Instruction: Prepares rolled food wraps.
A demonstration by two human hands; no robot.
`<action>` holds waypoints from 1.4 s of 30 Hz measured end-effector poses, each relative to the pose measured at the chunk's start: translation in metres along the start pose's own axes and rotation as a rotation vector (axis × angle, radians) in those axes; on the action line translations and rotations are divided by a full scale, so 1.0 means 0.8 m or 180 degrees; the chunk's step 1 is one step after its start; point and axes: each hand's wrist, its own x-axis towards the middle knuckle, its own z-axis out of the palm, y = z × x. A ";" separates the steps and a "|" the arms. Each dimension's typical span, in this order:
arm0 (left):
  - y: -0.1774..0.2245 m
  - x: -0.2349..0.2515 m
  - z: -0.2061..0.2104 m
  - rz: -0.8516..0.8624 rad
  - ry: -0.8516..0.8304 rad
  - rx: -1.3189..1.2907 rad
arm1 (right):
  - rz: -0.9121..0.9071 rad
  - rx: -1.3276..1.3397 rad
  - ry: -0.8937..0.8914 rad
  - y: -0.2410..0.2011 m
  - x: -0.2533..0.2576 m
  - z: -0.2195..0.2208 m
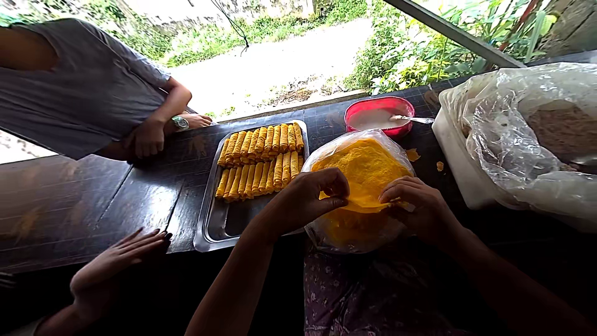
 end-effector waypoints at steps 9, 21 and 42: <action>0.001 0.005 -0.008 -0.0717 -0.0428 -0.0622 | 0.0761 0.1338 -0.0603 0.008 0.021 -0.014; 0.030 0.049 0.009 -0.0757 -0.0194 0.0270 | 0.0684 0.0987 -0.0535 -0.013 0.078 -0.028; 0.060 0.082 -0.048 0.0234 0.0575 0.1363 | 0.0708 -0.0066 -0.1112 -0.046 0.189 -0.152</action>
